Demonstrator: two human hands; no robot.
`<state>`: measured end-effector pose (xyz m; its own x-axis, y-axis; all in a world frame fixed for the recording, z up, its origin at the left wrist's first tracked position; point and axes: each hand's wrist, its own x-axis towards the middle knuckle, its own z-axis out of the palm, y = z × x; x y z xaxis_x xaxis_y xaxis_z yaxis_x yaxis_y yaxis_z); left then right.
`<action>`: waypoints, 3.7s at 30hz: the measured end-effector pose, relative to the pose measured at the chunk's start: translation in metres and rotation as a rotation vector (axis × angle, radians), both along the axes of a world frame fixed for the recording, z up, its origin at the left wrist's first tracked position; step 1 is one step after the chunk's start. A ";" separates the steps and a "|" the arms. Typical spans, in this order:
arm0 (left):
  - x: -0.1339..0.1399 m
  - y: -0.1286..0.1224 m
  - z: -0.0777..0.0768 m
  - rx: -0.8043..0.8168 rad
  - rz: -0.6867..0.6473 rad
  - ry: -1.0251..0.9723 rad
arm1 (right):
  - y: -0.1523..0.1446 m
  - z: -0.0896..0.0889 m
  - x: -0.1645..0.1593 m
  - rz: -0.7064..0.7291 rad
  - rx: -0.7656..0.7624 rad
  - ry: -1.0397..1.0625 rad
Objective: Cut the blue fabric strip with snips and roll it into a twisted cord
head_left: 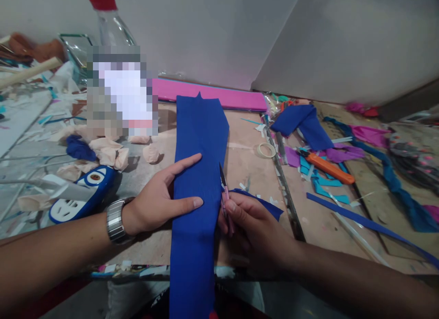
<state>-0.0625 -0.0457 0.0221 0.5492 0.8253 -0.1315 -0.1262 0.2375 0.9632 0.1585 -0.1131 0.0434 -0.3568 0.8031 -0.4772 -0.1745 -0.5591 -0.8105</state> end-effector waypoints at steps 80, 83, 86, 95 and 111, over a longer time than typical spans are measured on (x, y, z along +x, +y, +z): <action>0.001 -0.002 -0.001 0.018 0.010 -0.013 | -0.006 -0.005 0.001 -0.022 -0.089 0.160; 0.002 -0.002 -0.001 0.017 0.012 -0.020 | -0.006 -0.004 0.002 -0.028 -0.093 0.155; 0.002 -0.002 -0.001 0.018 0.013 -0.014 | -0.006 -0.004 0.002 -0.029 -0.101 0.158; 0.002 -0.003 0.000 0.009 0.017 -0.007 | -0.006 -0.004 0.000 -0.035 -0.108 0.194; 0.002 -0.002 0.000 0.043 0.003 -0.003 | -0.006 -0.003 0.001 -0.030 -0.122 0.179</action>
